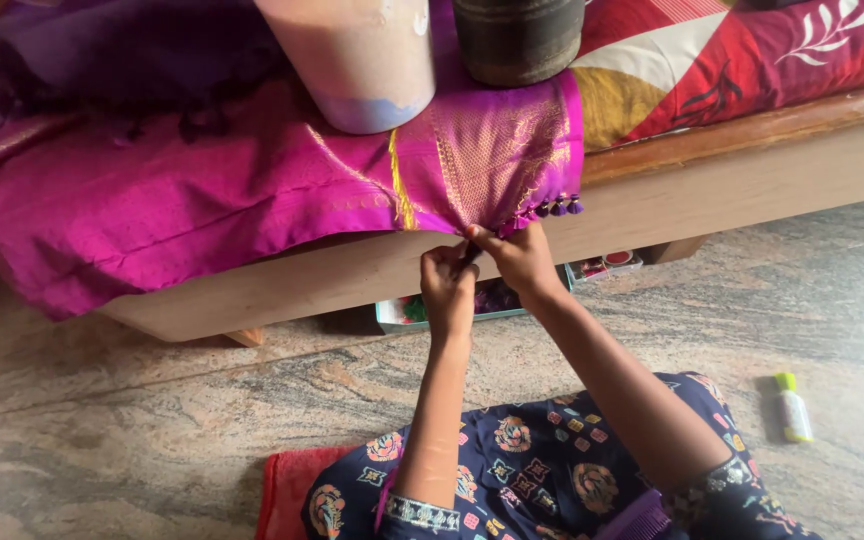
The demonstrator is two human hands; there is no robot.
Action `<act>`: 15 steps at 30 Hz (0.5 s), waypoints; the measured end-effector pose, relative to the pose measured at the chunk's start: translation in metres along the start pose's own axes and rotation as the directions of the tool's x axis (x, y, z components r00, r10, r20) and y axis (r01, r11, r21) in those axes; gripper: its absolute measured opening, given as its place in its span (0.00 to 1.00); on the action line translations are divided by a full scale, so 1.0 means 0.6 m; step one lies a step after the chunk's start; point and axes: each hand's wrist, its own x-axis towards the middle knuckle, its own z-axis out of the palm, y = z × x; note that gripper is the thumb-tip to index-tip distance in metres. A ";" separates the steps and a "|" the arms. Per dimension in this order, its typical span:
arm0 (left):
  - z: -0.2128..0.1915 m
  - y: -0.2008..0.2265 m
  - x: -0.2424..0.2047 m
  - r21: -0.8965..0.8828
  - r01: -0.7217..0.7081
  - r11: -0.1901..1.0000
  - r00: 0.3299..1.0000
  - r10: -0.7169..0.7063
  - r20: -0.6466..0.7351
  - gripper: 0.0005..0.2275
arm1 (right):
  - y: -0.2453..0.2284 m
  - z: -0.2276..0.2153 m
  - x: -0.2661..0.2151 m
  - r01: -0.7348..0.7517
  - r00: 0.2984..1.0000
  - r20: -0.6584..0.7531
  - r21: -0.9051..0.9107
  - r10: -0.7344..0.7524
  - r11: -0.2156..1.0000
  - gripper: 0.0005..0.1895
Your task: Tying tassels onto the edge of a saree and trimming the excess thread with scissors.
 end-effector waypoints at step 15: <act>-0.012 -0.039 0.081 -0.350 0.279 0.894 0.930 -0.161 0.332 0.07 | 0.052 0.005 -0.047 0.208 0.973 -0.040 -0.279 -0.228 0.938 0.10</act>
